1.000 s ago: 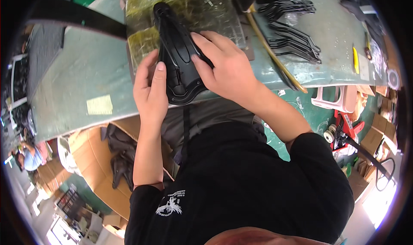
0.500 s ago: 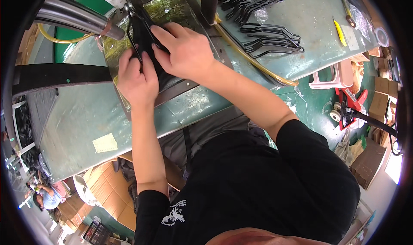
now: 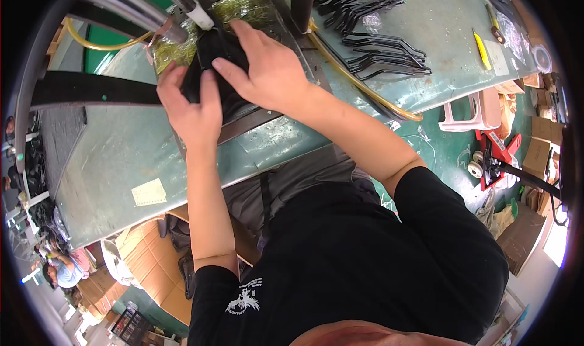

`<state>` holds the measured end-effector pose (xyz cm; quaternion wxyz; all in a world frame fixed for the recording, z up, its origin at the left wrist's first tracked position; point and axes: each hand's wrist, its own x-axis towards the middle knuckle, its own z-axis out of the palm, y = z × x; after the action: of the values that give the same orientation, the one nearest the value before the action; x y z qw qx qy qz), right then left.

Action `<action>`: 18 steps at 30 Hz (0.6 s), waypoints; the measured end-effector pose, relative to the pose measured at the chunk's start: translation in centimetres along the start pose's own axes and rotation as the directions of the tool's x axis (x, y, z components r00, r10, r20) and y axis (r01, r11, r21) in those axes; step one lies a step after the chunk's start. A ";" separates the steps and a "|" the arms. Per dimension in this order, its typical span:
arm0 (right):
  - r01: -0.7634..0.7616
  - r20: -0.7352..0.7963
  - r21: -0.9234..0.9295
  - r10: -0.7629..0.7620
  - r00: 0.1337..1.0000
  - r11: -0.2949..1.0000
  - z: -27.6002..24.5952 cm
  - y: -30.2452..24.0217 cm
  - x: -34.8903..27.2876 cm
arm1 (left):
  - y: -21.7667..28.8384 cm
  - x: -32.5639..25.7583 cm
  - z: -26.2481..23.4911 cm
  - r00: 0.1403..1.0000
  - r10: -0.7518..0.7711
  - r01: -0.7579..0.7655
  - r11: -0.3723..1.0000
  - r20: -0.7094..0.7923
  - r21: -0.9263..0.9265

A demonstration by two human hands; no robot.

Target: The person assembles bicycle saddles by taking saddle seats and metal rails, fitting the rails into the underside of each saddle by hand, and pressing them with a machine press.

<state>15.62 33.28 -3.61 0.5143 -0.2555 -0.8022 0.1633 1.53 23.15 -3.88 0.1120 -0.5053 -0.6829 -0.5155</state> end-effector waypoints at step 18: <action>-0.270 0.202 0.230 0.225 0.953 0.935 -14.6 3.5 -6.4 | 7.6 -0.8 -7.7 0.521 -0.278 0.853 0.148 0.807 -0.500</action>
<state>31.90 32.38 -4.11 0.4466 -0.2713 -0.7773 0.3502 5.22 16.05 3.49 -0.5789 -0.2832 -0.4498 -0.6183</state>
